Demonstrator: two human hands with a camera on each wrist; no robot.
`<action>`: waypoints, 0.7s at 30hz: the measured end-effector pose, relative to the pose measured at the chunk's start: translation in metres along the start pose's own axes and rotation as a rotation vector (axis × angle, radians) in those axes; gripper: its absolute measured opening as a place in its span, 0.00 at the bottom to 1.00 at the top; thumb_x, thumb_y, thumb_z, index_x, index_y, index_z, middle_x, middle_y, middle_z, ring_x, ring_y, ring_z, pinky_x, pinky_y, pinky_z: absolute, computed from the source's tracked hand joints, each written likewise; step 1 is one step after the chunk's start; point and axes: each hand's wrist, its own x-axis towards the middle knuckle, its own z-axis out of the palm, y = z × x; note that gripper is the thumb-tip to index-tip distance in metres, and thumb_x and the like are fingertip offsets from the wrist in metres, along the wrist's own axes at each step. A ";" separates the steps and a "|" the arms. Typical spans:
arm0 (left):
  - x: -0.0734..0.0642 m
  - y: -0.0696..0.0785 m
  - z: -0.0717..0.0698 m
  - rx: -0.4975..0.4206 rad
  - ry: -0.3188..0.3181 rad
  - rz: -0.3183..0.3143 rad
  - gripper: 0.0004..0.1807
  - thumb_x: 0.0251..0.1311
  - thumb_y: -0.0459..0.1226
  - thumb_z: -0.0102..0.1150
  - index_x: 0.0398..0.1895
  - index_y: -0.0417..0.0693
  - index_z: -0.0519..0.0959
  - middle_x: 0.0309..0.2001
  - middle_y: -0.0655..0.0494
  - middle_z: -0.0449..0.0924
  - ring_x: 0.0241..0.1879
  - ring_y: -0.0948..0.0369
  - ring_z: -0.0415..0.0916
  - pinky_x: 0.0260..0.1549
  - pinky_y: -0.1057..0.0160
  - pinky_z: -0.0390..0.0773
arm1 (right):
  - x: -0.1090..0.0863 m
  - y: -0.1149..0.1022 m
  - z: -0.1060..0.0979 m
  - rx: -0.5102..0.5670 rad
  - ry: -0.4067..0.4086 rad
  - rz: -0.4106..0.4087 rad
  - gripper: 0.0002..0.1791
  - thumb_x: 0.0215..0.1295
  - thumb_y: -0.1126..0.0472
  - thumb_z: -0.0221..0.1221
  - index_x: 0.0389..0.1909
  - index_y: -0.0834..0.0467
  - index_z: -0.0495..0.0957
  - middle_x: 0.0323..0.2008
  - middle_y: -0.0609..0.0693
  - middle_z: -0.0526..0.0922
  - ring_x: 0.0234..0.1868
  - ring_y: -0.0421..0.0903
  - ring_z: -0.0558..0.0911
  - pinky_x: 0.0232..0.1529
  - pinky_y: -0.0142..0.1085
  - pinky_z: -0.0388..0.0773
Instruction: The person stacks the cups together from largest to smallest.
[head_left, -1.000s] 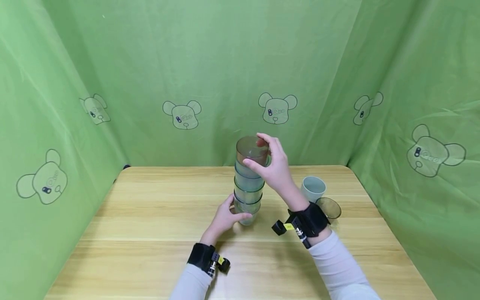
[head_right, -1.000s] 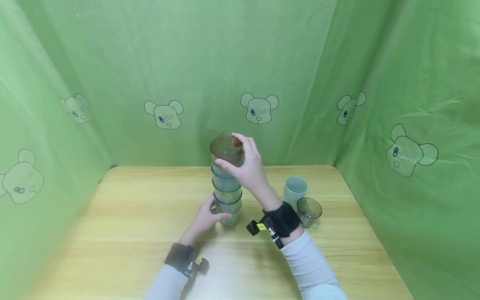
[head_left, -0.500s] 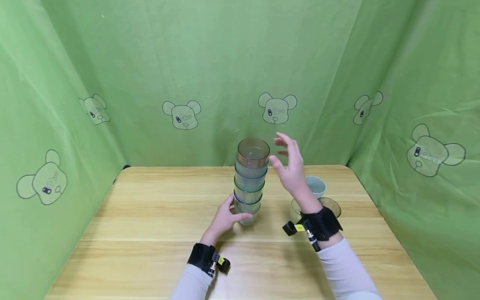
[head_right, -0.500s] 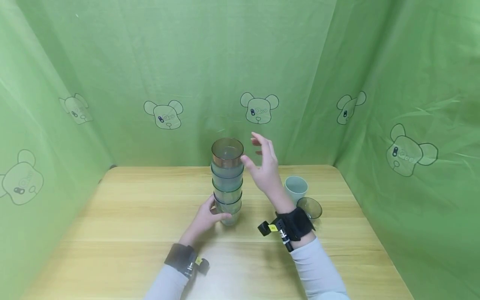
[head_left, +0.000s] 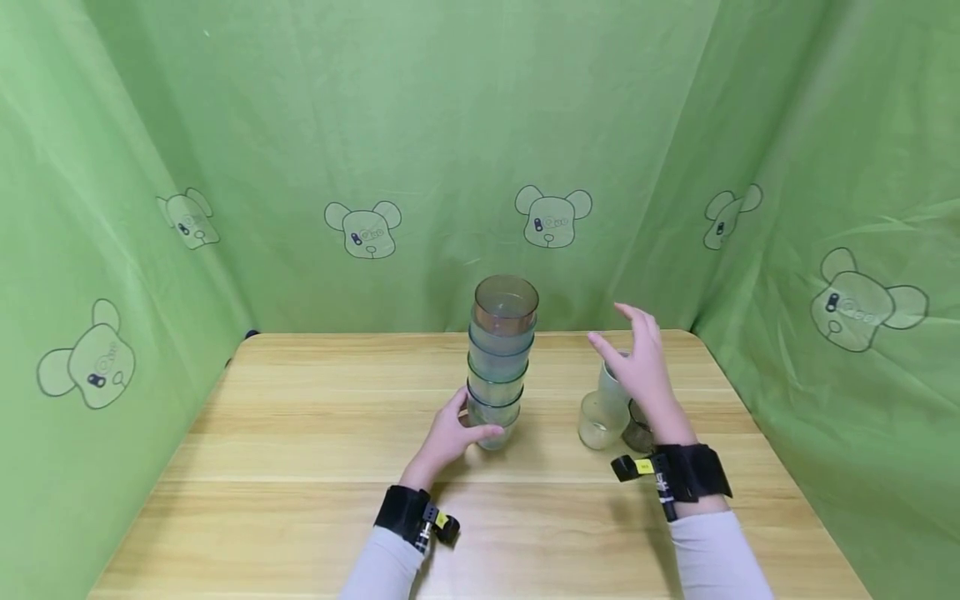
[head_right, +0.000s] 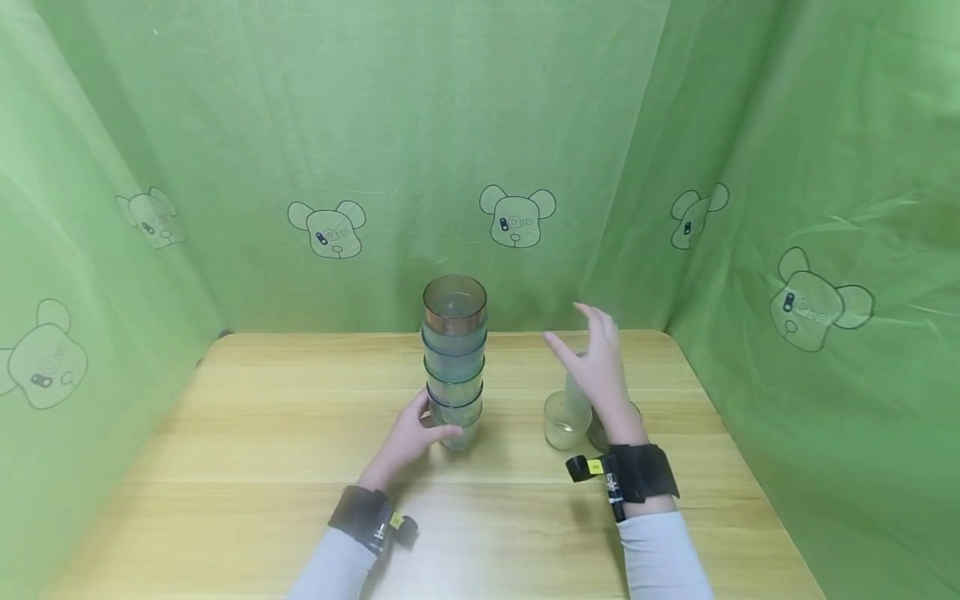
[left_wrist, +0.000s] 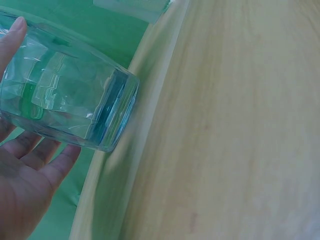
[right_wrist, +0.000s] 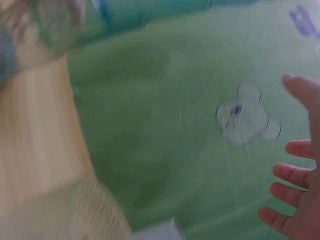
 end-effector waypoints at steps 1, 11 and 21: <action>0.000 0.000 0.000 0.001 0.001 0.001 0.50 0.43 0.51 0.76 0.71 0.58 0.62 0.65 0.51 0.70 0.65 0.51 0.69 0.66 0.52 0.72 | -0.001 0.006 -0.001 -0.034 -0.021 0.025 0.42 0.64 0.43 0.61 0.72 0.60 0.58 0.70 0.66 0.59 0.71 0.65 0.57 0.68 0.65 0.57; 0.000 0.000 0.000 0.010 0.004 -0.006 0.51 0.42 0.52 0.76 0.72 0.58 0.62 0.67 0.51 0.70 0.66 0.51 0.68 0.67 0.51 0.71 | -0.011 0.047 -0.001 -0.256 -0.217 0.215 0.52 0.61 0.42 0.63 0.73 0.69 0.50 0.70 0.75 0.51 0.70 0.75 0.51 0.66 0.70 0.56; 0.000 0.001 -0.001 0.013 -0.004 -0.016 0.52 0.42 0.53 0.76 0.72 0.56 0.61 0.68 0.50 0.68 0.67 0.51 0.67 0.67 0.51 0.71 | -0.015 0.059 0.003 -0.247 -0.308 0.284 0.50 0.62 0.50 0.63 0.72 0.73 0.47 0.67 0.79 0.52 0.65 0.75 0.59 0.64 0.67 0.64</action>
